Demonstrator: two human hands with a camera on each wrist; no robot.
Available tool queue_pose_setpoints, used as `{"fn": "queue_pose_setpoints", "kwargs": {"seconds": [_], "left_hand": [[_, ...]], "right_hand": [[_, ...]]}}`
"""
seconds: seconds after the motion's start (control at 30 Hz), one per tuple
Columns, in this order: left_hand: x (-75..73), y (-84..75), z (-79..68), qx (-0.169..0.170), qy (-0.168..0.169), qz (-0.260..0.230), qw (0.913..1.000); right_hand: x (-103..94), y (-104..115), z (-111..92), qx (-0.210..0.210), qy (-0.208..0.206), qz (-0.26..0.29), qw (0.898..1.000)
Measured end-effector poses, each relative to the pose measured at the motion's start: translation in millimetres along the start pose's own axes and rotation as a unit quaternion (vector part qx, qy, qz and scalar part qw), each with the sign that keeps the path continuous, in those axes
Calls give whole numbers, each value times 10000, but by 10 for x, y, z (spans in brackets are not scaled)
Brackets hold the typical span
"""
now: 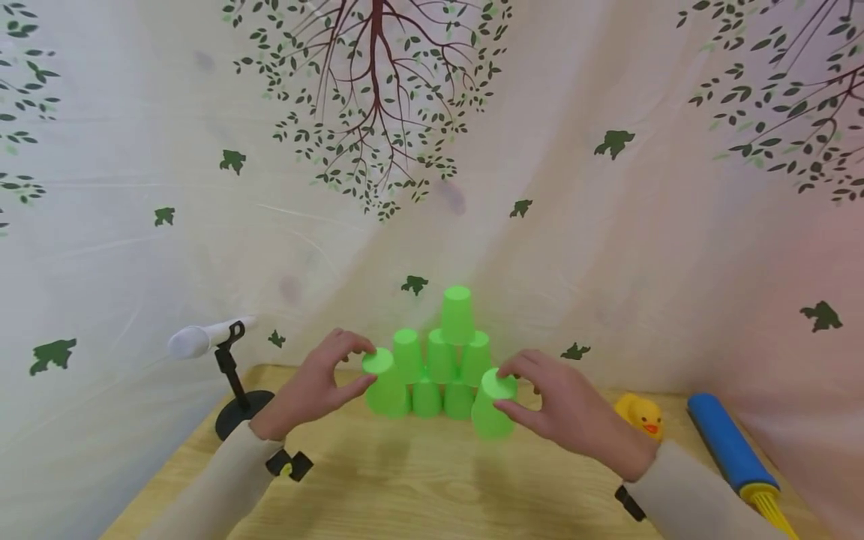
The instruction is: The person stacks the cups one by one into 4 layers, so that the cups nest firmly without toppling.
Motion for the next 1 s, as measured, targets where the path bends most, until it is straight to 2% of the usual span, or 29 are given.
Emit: {"fn": "queue_pose_setpoints", "kwargs": {"seconds": [0.4,0.67,1.0], "left_hand": [[-8,136,362,-276,-298,179,9990],[50,270,585,-550,-286,332,9975],[125,372,849,-807,-259,325,9959]], "right_hand": [[-127,-117,434,-98,-200,-396,9990],[-203,-204,759,-162,-470,-628,9968],[-298,-269,1205,-112,-815,-515,9953]]}}
Point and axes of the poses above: each hand's wrist, its own z-axis towards the middle knuckle, its own x-axis out of the palm, y = z × x, the point moved 4 cm from there along z, towards the middle knuckle, and after that the axes turned 15 degrees about z, right-handed, at the moved point
